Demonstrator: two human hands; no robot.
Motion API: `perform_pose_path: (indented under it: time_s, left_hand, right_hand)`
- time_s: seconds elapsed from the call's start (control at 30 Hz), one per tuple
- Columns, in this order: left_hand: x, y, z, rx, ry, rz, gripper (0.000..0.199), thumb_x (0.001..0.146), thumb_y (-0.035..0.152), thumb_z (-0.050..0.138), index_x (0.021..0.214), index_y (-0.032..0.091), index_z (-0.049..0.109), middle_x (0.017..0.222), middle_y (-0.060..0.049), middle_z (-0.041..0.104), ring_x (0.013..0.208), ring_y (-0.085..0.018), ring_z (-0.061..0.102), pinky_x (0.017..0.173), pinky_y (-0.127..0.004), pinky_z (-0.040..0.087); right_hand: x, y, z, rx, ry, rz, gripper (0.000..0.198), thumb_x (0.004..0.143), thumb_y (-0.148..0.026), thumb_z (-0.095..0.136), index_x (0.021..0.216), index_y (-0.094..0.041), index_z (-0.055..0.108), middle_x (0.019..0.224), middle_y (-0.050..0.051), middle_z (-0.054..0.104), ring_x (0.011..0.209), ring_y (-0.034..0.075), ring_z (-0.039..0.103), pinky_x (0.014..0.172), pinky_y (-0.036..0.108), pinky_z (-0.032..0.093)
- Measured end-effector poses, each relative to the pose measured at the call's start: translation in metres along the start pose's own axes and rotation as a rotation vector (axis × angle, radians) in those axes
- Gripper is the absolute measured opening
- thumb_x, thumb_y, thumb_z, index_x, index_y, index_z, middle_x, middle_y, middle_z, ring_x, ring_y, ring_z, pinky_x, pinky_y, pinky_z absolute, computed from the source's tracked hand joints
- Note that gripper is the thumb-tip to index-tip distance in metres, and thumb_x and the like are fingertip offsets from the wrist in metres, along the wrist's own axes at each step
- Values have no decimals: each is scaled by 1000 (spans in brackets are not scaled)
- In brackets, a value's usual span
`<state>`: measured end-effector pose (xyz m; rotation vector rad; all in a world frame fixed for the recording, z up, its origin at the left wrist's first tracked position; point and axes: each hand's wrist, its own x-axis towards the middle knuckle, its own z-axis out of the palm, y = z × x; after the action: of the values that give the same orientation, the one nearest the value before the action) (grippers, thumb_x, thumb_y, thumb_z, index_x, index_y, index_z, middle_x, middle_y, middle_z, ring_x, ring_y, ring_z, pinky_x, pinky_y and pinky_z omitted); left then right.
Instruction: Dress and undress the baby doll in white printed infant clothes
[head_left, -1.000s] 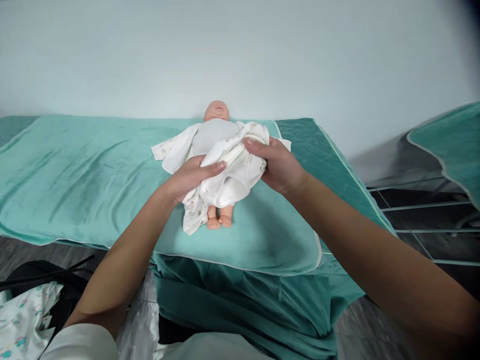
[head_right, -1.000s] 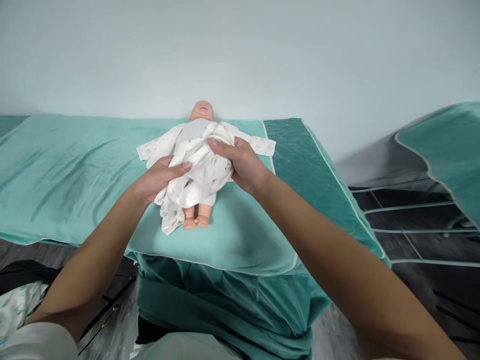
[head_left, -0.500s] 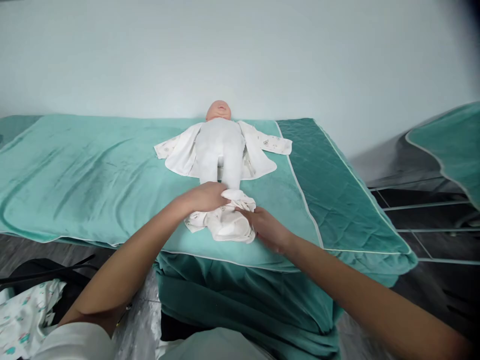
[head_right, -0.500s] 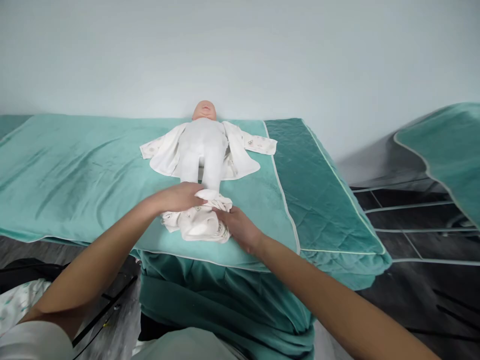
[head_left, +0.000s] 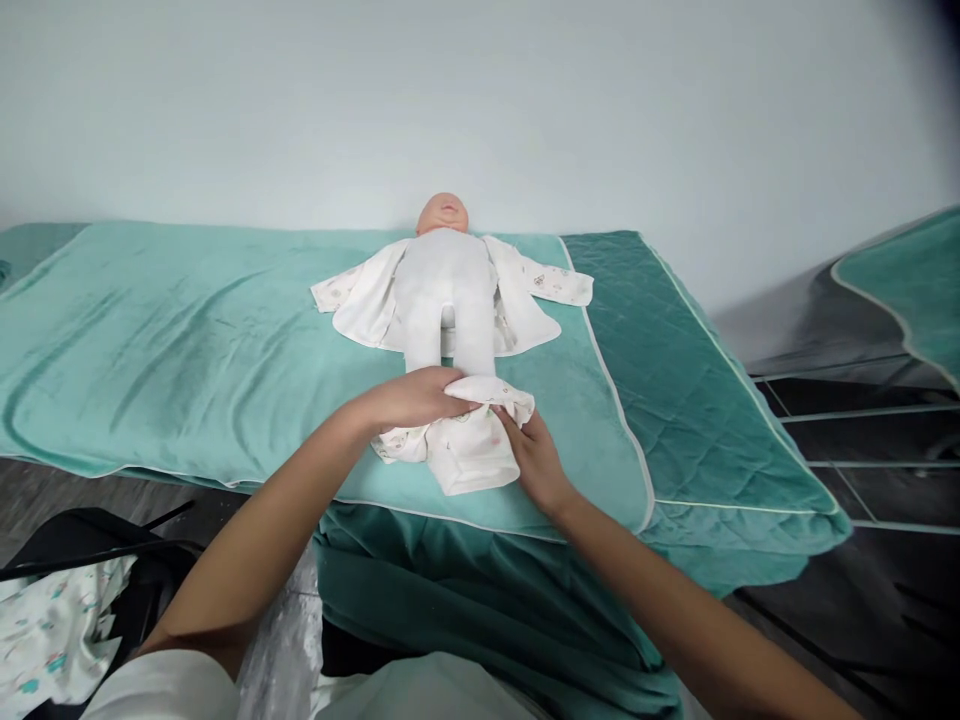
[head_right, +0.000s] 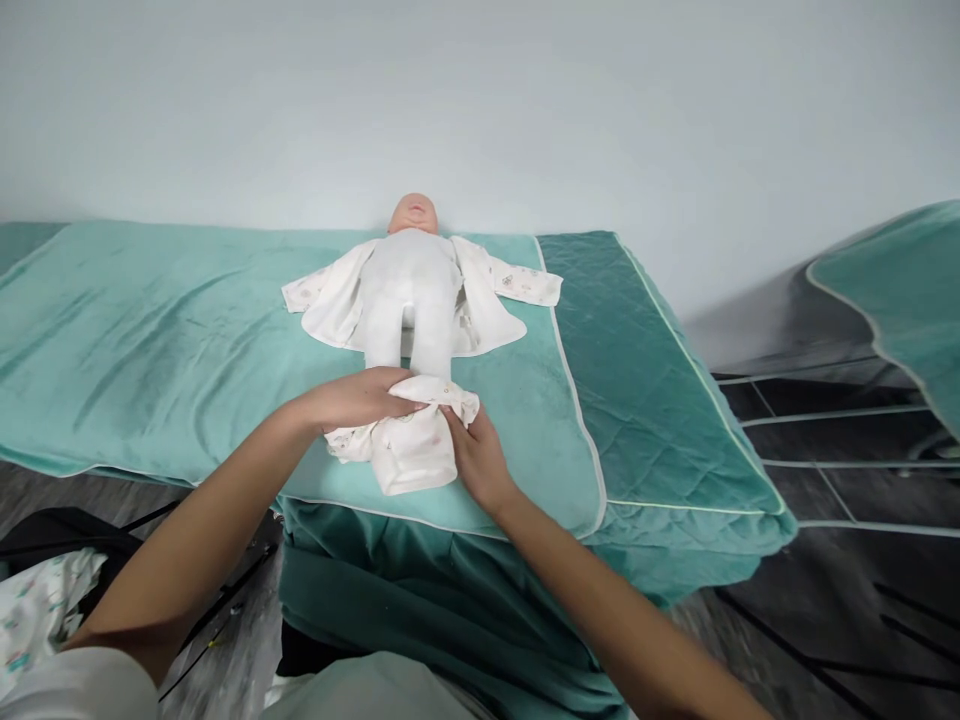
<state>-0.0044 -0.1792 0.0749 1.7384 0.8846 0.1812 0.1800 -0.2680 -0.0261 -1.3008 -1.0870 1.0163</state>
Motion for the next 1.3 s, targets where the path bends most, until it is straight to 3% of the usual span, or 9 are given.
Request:
perform_pose_path:
  time_s: [0.1, 0.2, 0.43, 0.67, 0.8, 0.9, 1.0, 1.17, 1.3]
  left_hand:
    - [1, 1, -8, -139, -83, 6, 37, 82, 46, 73, 109, 21, 71, 113, -6, 74, 102, -25, 67, 77, -29, 48]
    - [7, 0, -19, -206, -86, 50, 39, 80, 46, 76, 109, 20, 71, 110, -6, 71, 97, -22, 66, 76, -29, 47]
    - [24, 5, -26, -20, 280, 170, 19, 86, 36, 64, 94, 19, 65, 92, -1, 64, 84, -17, 57, 74, -28, 41]
    - [41, 7, -25, -31, 509, 228, 14, 85, 31, 64, 86, 18, 60, 84, 1, 59, 80, -14, 52, 72, -27, 38]
    - [33, -6, -39, -165, 359, 138, 28, 81, 42, 76, 82, 17, 61, 77, 2, 54, 69, -12, 48, 62, -25, 33]
    - [30, -20, -46, -386, 280, 141, 37, 76, 47, 82, 86, 17, 62, 76, 2, 57, 67, -11, 51, 60, -23, 34]
    - [36, -24, -44, -539, 355, 208, 40, 74, 47, 85, 88, 16, 63, 78, 2, 60, 67, -11, 55, 63, -22, 39]
    - [55, -13, -34, -655, 481, 318, 38, 78, 48, 82, 89, 18, 60, 75, 2, 63, 66, -11, 58, 65, -23, 45]
    - [51, -19, -43, -634, 448, 323, 41, 82, 54, 78, 90, 18, 60, 78, 1, 64, 70, -12, 60, 67, -23, 46]
  right_hand:
    - [13, 9, -1, 31, 74, -97, 38, 89, -59, 66, 97, -23, 57, 93, 4, 64, 85, 20, 61, 82, 36, 53]
    - [29, 13, 0, 18, 109, -182, 35, 91, -56, 65, 96, -23, 55, 91, 2, 61, 82, 18, 57, 78, 33, 50]
    - [76, 11, 5, -68, 185, -319, 32, 91, -53, 61, 101, -23, 56, 94, 2, 65, 89, 20, 59, 83, 36, 50]
    - [119, 16, -2, -20, 171, -334, 30, 85, -49, 65, 96, -23, 56, 88, -1, 63, 83, 18, 57, 78, 33, 48]
    - [111, 12, -7, 11, 130, -309, 21, 79, -32, 68, 96, -23, 58, 84, -3, 58, 76, 14, 53, 73, 28, 44]
    - [105, -13, -11, -71, 35, -400, 19, 81, -29, 66, 99, -23, 62, 96, 1, 61, 88, 17, 56, 82, 30, 46]
    - [113, -57, -10, -192, -227, -439, 28, 87, -41, 68, 108, -23, 66, 107, 5, 66, 100, 22, 59, 91, 34, 48]
    - [147, -110, 10, -319, -593, -196, 39, 84, -56, 76, 88, -18, 70, 80, 2, 68, 76, 17, 61, 68, 27, 46]
    - [161, -93, 25, -94, -668, -35, 39, 75, -51, 84, 84, -16, 71, 73, 0, 66, 67, 13, 60, 61, 24, 44]
